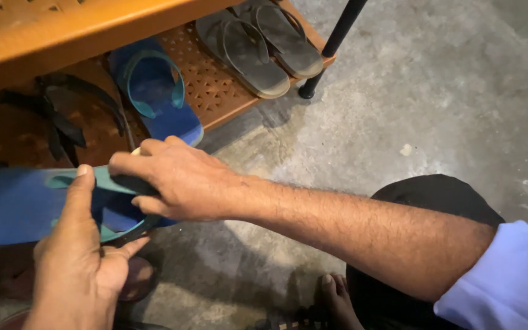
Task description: The person cleans a blue flip-flop using a cloth. They wipe the sole and straps thoroughly, turning the flip-flop over to clean different parts.
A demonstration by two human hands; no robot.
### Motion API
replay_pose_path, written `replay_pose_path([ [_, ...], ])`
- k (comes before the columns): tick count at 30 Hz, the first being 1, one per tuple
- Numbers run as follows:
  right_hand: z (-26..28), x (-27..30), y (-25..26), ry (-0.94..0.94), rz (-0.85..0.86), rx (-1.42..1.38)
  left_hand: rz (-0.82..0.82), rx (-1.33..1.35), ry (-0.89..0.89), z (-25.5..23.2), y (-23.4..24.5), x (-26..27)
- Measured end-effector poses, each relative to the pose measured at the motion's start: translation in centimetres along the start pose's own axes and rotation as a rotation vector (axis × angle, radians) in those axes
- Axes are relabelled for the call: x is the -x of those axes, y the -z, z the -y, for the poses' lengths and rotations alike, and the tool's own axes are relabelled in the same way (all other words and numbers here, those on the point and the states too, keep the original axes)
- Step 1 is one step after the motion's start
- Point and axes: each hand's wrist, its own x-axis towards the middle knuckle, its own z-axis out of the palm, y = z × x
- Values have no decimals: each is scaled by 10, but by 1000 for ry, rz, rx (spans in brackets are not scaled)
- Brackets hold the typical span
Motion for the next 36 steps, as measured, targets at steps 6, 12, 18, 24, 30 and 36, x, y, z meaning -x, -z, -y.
replay_pose_path([
  [6,12,8,-2,75,43,106,-71,-140,-116,7,5,-6],
  [12,3,-1,8,178,-18,91,-109,-244,-380,10,2,-6],
  [18,-7,-10,34,119,-238,51,-177,-222,-328,3,-3,1],
  [24,2,-11,13,275,-312,-101,-95,-243,-464,15,1,-4],
  [30,0,-16,15,147,-200,-20,-238,-307,-621,18,4,-13],
  [36,1,-20,20,-104,-69,-255,-288,-433,-588,10,5,1],
])
